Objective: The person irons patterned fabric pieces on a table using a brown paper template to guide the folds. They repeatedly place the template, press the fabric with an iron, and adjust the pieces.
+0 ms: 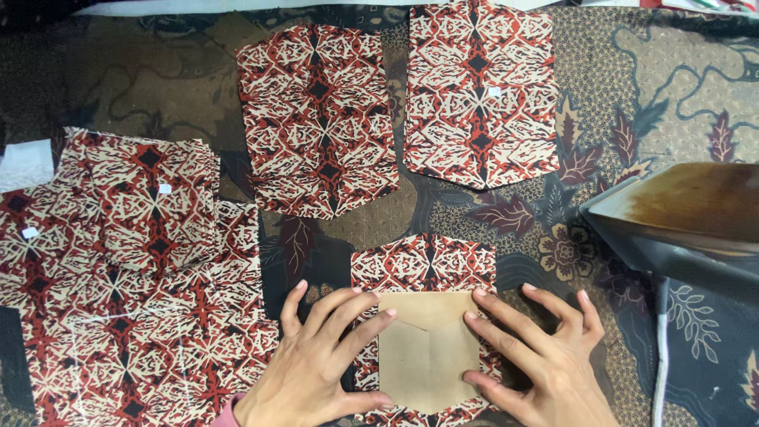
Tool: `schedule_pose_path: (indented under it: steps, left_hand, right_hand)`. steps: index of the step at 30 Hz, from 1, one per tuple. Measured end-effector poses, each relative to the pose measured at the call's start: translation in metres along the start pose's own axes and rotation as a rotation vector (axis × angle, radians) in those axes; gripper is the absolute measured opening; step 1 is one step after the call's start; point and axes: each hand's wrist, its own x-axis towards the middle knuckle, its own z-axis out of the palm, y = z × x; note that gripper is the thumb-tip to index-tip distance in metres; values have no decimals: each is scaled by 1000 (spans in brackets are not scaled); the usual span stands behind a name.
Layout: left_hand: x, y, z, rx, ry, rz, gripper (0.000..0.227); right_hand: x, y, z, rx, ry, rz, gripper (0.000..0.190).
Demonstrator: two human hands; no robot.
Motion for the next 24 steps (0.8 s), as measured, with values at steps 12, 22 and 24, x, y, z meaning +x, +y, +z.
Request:
schedule_pose_path:
  steps: [12, 22, 24]
  left_hand:
    - [1, 16, -9, 45, 171, 46, 95]
    - [5, 54, 20, 561, 55, 265, 62]
    - [15, 60, 20, 565, 36, 232, 69]
  right_hand:
    - [1, -23, -11, -45, 16, -7, 53]
    - [-9, -39, -14, -132, 61, 31, 48]
    - [-11, -40, -13, -148, 54, 32, 48]
